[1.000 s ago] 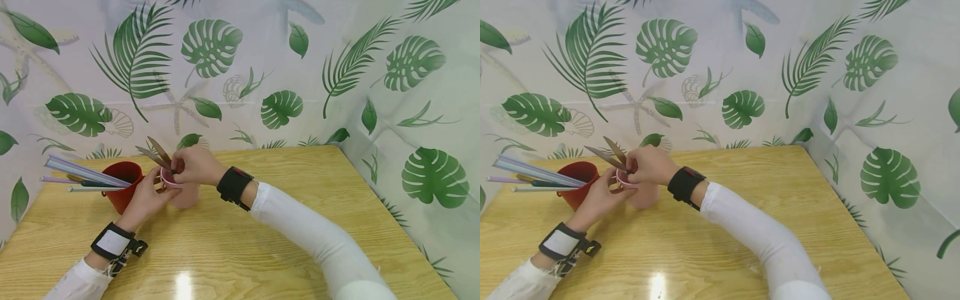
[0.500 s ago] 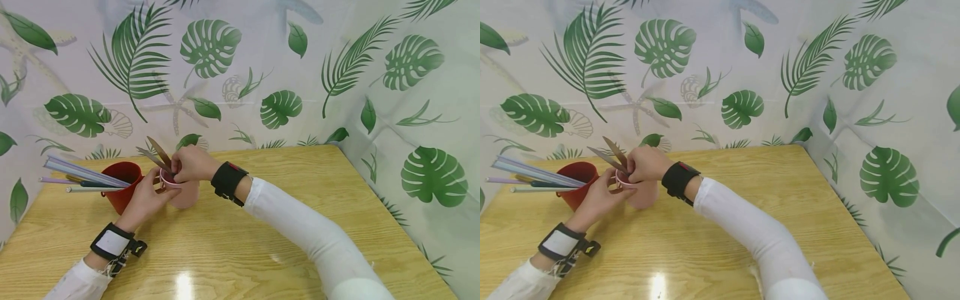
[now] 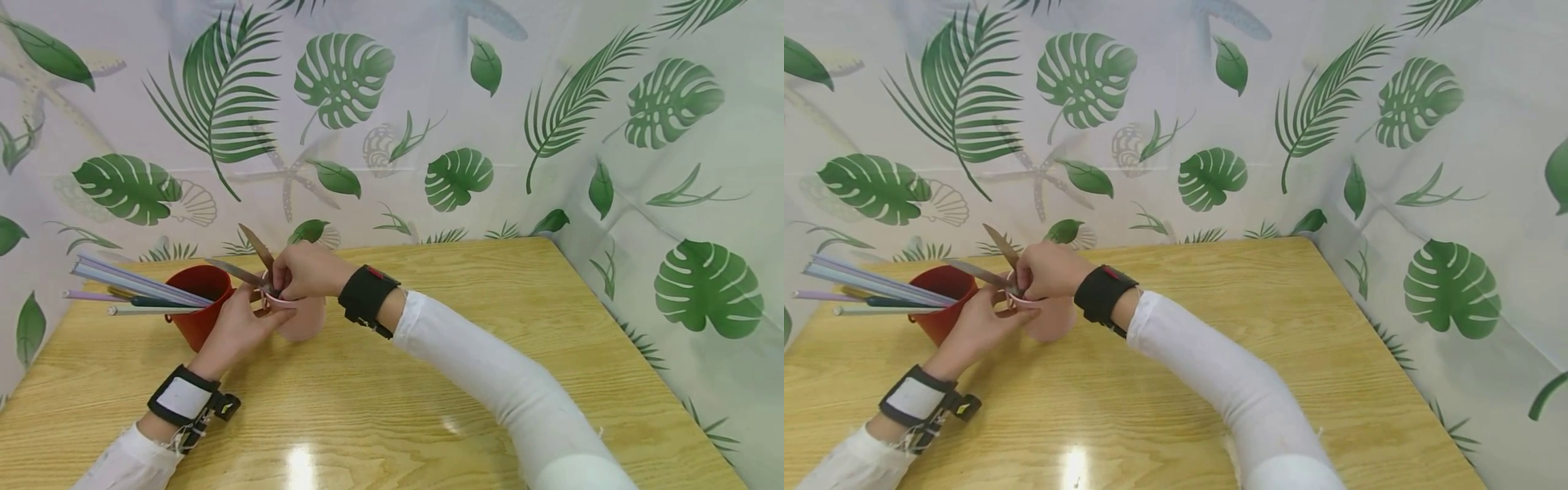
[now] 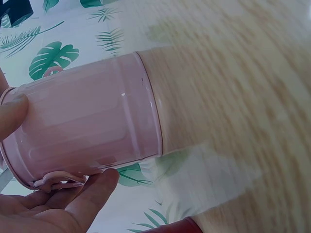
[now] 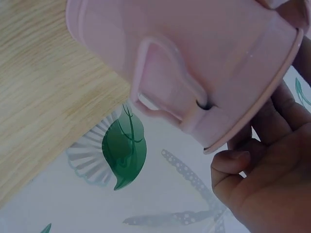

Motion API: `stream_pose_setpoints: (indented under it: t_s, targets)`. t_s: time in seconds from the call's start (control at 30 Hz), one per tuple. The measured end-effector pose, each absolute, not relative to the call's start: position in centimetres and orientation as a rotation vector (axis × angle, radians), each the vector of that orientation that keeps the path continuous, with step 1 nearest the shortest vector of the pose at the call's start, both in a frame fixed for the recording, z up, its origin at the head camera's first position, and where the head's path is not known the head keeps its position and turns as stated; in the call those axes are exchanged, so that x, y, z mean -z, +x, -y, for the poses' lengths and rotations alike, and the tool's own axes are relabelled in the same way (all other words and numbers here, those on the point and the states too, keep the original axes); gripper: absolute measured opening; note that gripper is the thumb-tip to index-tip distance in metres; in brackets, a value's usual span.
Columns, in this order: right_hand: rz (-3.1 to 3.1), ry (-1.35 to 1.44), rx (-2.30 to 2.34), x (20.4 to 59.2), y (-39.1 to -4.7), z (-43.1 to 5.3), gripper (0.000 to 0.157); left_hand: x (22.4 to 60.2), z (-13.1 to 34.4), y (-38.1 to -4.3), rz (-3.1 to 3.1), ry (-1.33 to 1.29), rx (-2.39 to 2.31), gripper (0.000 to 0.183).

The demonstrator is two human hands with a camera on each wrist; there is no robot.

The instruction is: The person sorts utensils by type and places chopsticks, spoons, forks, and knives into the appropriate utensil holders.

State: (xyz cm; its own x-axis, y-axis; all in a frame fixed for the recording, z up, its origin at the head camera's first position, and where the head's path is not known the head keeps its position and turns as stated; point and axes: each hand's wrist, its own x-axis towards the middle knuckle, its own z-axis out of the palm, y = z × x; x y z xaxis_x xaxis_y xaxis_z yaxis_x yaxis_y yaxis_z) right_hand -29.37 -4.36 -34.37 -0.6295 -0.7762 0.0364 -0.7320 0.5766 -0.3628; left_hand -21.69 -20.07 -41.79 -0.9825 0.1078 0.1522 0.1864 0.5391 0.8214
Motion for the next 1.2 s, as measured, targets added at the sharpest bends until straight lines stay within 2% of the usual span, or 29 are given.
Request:
stream_pose_setpoints:
  t_s: [0.77,1.2]
  targets:
    - [-2.652,-1.391,0.843,33.3,-29.7,2.1,0.008,41.6,20.0,-21.4,2.678,-0.240,1.452,0.080]
    - [-2.740,-1.468,1.093,31.2,-29.2,-2.1,0.010,41.6,19.5,-20.9,2.612,-0.334,1.494,0.077]
